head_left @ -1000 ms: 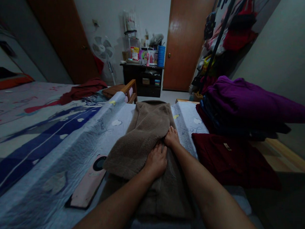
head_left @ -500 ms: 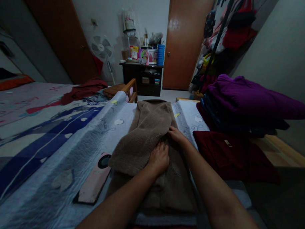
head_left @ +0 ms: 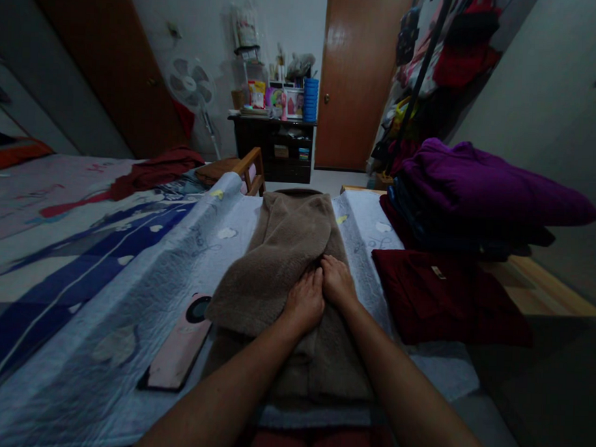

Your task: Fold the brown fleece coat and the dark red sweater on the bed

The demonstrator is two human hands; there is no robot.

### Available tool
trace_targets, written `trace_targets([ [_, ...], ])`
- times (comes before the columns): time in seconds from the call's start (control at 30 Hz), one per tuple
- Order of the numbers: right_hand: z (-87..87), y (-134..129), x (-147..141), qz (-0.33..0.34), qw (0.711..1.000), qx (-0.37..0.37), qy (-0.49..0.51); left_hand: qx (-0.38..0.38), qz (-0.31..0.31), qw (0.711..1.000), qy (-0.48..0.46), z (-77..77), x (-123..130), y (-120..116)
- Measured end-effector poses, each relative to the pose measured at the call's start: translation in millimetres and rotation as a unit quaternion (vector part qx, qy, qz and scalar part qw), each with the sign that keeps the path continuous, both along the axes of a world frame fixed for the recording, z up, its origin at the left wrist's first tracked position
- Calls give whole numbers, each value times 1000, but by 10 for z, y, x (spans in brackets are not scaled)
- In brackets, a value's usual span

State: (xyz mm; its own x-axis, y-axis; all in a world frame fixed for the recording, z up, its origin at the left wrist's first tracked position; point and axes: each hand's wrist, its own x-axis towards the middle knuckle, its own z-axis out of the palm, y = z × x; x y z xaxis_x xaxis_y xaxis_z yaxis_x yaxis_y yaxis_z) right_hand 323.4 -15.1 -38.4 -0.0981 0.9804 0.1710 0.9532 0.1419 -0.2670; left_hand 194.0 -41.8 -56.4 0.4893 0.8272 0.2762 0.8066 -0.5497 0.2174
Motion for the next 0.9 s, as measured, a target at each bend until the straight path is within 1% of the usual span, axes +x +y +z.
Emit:
trace_targets([
  [0.13,22,-53,-44,-8,1000,4,-15,-5,1,1000,0,-44,-4,12],
  [0.27,26,-67,-78,-4,1000,28,-6,-7,3,1000,-1,-41,1,9],
  [0.33,44,-41,-61,2,999,36,32,-15,7,1000,0,-17,-1,-5],
  [0.4,68,-14,-4,7,994,29,105,-24,5,1000,7,28,-8,-23],
  [0.47,83,-21,84,12,982,14,187,-29,-3,999,16,91,-17,-36],
  [0.53,74,-87,171,28,973,7,228,-40,-12,999,23,168,-24,-38],
  [0.57,60,-143,201,41,973,7,225,-48,-17,998,26,208,-28,-36],
  [0.63,19,-277,221,66,982,13,178,-78,-32,996,36,287,-42,-35],
  [0.73,-30,-444,166,65,994,20,83,-134,-76,986,58,392,-109,-94],
  [0.8,-35,-491,118,52,998,15,44,-161,-110,978,69,455,-196,-196],
  [0.9,-14,-519,87,41,998,3,41,-182,-159,968,73,539,-374,-413],
])
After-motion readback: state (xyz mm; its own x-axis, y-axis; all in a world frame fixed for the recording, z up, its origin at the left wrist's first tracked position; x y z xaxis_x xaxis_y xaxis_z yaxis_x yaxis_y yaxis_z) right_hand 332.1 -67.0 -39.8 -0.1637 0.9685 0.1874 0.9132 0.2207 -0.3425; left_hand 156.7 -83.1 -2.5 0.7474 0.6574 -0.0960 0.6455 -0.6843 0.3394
